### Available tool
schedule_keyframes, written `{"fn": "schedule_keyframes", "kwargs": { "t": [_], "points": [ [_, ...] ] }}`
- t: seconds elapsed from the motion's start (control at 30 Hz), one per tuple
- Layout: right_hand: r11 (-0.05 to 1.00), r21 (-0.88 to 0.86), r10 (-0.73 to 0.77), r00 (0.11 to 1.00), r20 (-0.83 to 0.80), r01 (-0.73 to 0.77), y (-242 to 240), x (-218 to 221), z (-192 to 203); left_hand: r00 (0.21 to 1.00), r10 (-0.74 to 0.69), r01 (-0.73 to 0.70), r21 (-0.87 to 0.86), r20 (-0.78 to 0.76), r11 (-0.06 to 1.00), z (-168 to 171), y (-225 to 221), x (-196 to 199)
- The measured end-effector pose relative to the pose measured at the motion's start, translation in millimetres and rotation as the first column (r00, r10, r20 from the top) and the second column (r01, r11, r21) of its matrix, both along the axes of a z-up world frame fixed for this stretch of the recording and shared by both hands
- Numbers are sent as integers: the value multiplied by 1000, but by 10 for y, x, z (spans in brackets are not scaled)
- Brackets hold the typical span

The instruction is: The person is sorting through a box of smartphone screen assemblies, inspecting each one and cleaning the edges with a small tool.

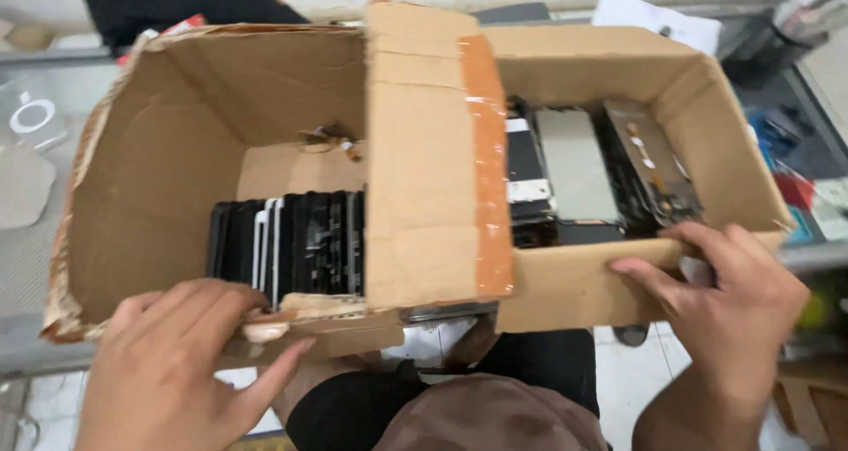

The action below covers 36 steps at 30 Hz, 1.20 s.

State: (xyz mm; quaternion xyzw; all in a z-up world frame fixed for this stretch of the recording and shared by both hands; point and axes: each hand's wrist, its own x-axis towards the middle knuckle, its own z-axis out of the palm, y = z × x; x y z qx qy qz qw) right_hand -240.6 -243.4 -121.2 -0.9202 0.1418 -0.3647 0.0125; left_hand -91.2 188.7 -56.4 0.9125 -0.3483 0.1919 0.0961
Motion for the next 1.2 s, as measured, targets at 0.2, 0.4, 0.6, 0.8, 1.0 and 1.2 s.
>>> {"fn": "schedule_keyframes", "kwargs": {
  "t": [0.2,0.4,0.6,0.8,1.0,1.2],
  "points": [
    [999,-37,-7,998,58,9,73,44,34,885,-102,198,170,-454,965,471,-58,544],
    [998,-43,45,993,106,-41,68,45,26,828,424,-49,707,-366,706,921,-1207,899],
    [996,-85,16,995,97,-8,33,32,-19,864,337,93,776,-374,624,71,-1449,1597],
    [998,-66,-1,998,58,4,47,23,11,851,332,114,761,-406,639,45,-1501,1642],
    [998,-53,-28,998,60,32,61,29,-9,839,328,121,736,-435,666,71,-1543,1703],
    [998,-59,10,998,64,-6,48,44,17,822,316,146,713,-473,686,4,-1603,1815]
  ]
}}
